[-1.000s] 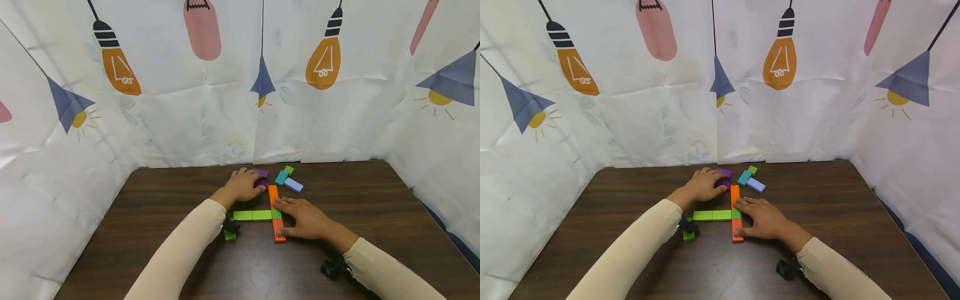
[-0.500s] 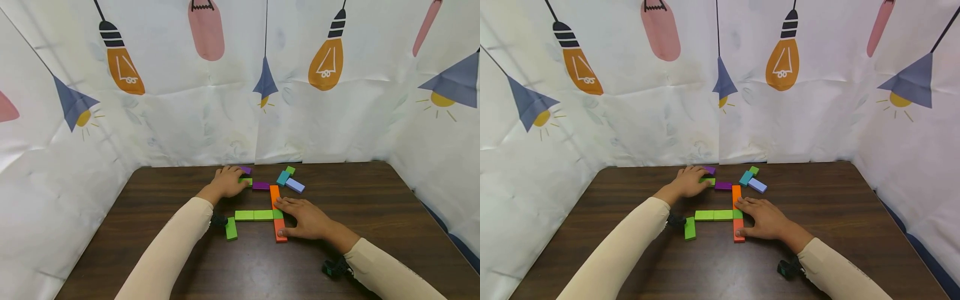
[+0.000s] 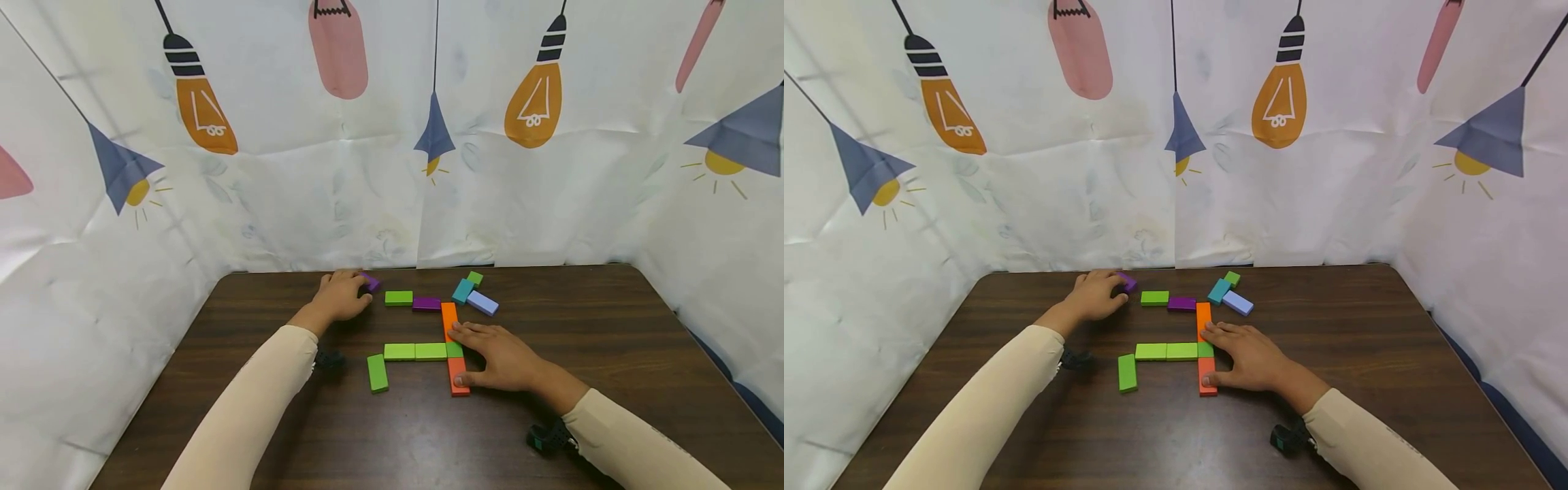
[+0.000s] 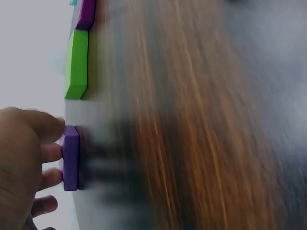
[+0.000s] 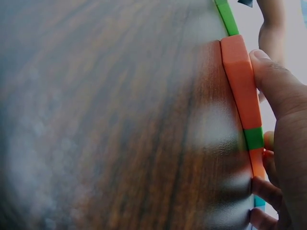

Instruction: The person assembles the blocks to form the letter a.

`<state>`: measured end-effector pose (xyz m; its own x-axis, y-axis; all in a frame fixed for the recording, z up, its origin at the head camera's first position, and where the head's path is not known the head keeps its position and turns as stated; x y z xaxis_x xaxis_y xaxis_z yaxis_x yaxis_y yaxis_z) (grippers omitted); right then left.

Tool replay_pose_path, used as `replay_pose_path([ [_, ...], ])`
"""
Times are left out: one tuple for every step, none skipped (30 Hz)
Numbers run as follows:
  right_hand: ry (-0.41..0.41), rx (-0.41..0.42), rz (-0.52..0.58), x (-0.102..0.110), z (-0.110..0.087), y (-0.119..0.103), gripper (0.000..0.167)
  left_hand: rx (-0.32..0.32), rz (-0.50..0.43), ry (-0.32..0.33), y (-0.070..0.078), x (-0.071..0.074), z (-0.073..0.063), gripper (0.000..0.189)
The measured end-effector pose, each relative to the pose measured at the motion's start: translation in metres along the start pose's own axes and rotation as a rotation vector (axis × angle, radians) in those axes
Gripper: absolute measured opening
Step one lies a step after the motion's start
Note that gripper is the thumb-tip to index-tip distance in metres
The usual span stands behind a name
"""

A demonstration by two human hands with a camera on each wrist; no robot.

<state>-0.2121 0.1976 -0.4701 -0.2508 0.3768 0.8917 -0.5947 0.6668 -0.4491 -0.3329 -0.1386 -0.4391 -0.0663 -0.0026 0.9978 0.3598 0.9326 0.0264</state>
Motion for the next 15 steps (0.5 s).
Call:
replay_pose_path([
  [0.0, 0.0, -0.001, 0.0001, -0.0001, -0.0001, 0.091, 0.002, 0.0, 0.004, -0.0022, 0.0003, -0.0019, 0.046],
  [0.0, 0.0, -0.001, 0.0003, -0.0003, -0.0003, 0.091, 0.005, -0.006, 0.007, -0.0036, 0.0009, -0.0036, 0.045],
  [0.0, -0.001, -0.002, 0.0005, -0.0004, -0.0003, 0.091, 0.008, -0.011, 0.007, -0.0051, 0.0008, -0.0053, 0.044],
  [-0.001, -0.002, 0.0, 0.0008, -0.0006, -0.0005, 0.091, 0.011, -0.021, 0.005, -0.0062, 0.0009, -0.0068, 0.044],
  [-0.001, -0.004, 0.001, 0.0011, -0.0008, -0.0006, 0.091, 0.015, -0.031, 0.002, -0.0068, 0.0008, -0.008, 0.045],
  [-0.002, -0.006, 0.001, 0.0013, -0.0009, -0.0007, 0.091, 0.021, -0.041, -0.001, -0.0076, 0.0005, -0.009, 0.046],
  [-0.002, -0.007, 0.001, 0.0015, -0.001, -0.0007, 0.091, 0.024, -0.052, 0.001, -0.0084, -0.0002, -0.0096, 0.046],
  [-0.002, -0.008, 0.003, 0.0016, -0.0011, -0.0007, 0.091, 0.028, -0.061, 0.005, -0.0091, -0.0013, -0.0096, 0.046],
  [-0.002, -0.008, 0.004, 0.0016, -0.001, -0.0006, 0.091, 0.033, -0.067, 0.01, -0.0098, -0.0028, -0.0093, 0.045],
  [-0.003, -0.008, 0.004, 0.0015, -0.001, -0.0005, 0.091, 0.037, -0.076, 0.018, -0.0102, -0.0039, -0.0092, 0.044],
  [-0.003, -0.007, 0.002, 0.0011, -0.0009, -0.0002, 0.091, 0.041, -0.082, 0.029, -0.0105, -0.0052, -0.009, 0.042],
  [-0.003, -0.006, 0.002, 0.0008, -0.0008, 0.0, 0.091, 0.044, -0.087, 0.042, -0.0107, -0.0064, -0.0088, 0.04],
  [-0.003, -0.005, 0.002, 0.0006, -0.0007, 0.0003, 0.091, 0.049, -0.091, 0.052, -0.0105, -0.0072, -0.0087, 0.037],
  [-0.003, -0.004, 0.003, 0.0003, -0.0006, 0.0005, 0.092, 0.055, -0.094, 0.061, -0.0102, -0.0078, -0.0086, 0.035],
  [-0.003, -0.004, 0.002, 0.0001, -0.0005, 0.0007, 0.092, 0.061, -0.096, 0.07, -0.0098, -0.0082, -0.0088, 0.034],
])
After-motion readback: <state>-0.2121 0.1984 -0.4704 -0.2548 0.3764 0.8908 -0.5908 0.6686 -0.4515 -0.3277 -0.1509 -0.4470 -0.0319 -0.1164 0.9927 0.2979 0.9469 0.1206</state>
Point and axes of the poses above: each hand's wrist, its own z-axis towards the middle knuckle, its own x-axis out of the back of the hand, y = z × x, the point moved 2 cm from there along z, towards the middle knuckle, and after that the axes turned 8 degrees about z, right-handed, at the moved point
